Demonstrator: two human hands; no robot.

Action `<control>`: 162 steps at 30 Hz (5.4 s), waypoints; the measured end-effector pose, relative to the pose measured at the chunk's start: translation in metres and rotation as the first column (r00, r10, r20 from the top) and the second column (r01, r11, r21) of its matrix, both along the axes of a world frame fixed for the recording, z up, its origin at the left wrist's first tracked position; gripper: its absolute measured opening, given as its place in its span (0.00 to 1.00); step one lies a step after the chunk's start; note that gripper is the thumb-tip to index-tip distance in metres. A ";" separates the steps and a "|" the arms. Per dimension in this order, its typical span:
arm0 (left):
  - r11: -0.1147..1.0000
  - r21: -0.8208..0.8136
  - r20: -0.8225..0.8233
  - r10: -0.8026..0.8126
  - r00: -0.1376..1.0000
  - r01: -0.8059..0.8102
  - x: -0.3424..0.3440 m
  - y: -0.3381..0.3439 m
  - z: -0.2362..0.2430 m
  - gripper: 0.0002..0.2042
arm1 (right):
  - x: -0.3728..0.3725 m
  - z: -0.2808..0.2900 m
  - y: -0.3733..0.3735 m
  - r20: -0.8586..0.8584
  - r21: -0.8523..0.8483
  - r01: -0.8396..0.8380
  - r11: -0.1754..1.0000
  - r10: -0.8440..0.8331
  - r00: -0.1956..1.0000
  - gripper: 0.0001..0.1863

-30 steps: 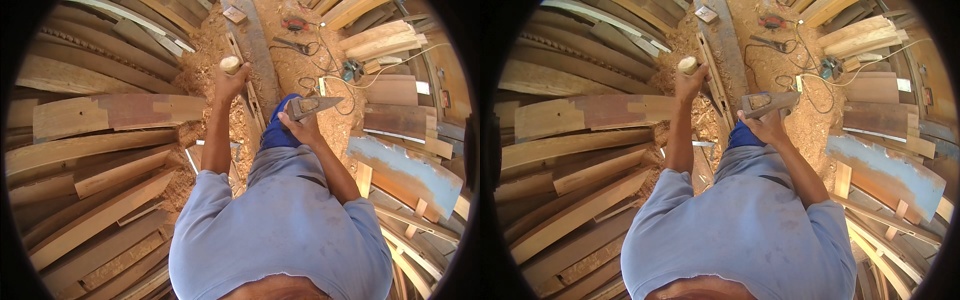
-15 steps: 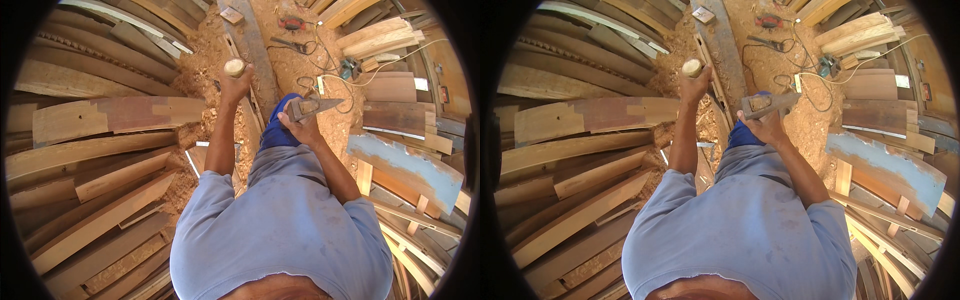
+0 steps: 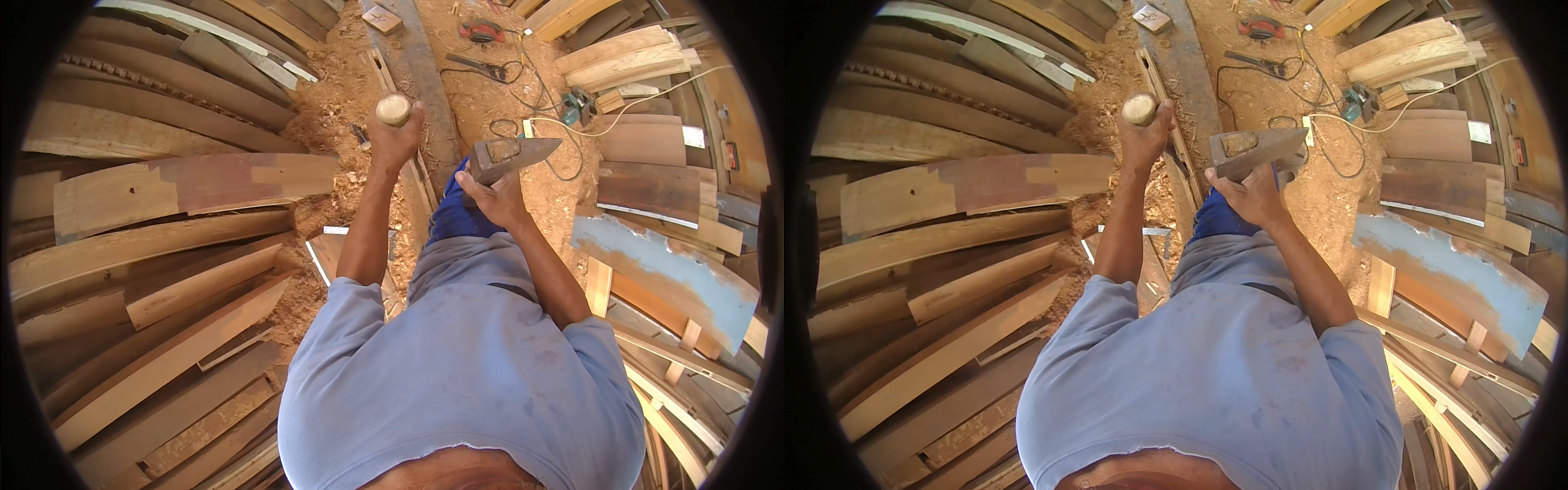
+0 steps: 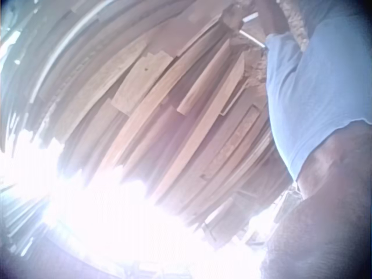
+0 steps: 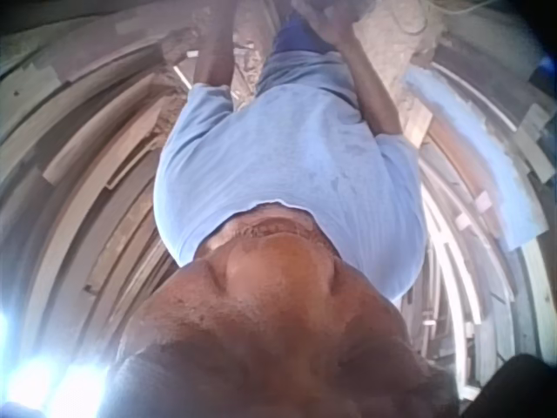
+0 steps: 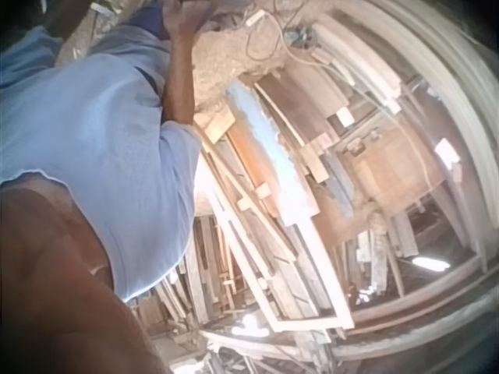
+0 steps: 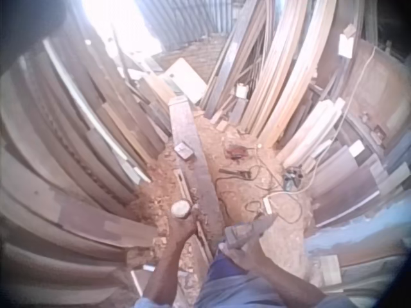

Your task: The person uses a wooden mallet and a metal chisel to carve and shape a long wooden plank. They repeatedly strike the chisel to remove wood shavings, occasionally pausing to reposition the plank or clear debris from the work surface.

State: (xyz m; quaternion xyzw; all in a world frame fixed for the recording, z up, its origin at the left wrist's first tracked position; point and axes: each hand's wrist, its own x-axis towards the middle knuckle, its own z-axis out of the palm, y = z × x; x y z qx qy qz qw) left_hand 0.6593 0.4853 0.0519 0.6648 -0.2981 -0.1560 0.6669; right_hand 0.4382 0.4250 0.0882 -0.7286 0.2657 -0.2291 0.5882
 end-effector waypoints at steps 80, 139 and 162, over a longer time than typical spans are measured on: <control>0.999 -0.033 -0.143 -0.017 0.990 0.012 -0.052 0.063 0.076 0.12 | -0.027 -0.003 0.002 0.029 0.167 0.218 0.962 -0.226 0.974 0.12; 0.961 0.242 0.016 0.130 0.991 -0.130 0.040 -0.025 -0.032 0.09 | 0.103 0.152 -0.083 -0.028 -0.442 -0.037 0.896 0.028 0.999 0.19; 0.893 0.445 -0.389 0.129 0.912 0.063 0.120 -0.072 -0.109 0.20 | 0.030 -0.018 -0.034 -0.067 0.121 0.041 0.992 -0.033 0.997 0.09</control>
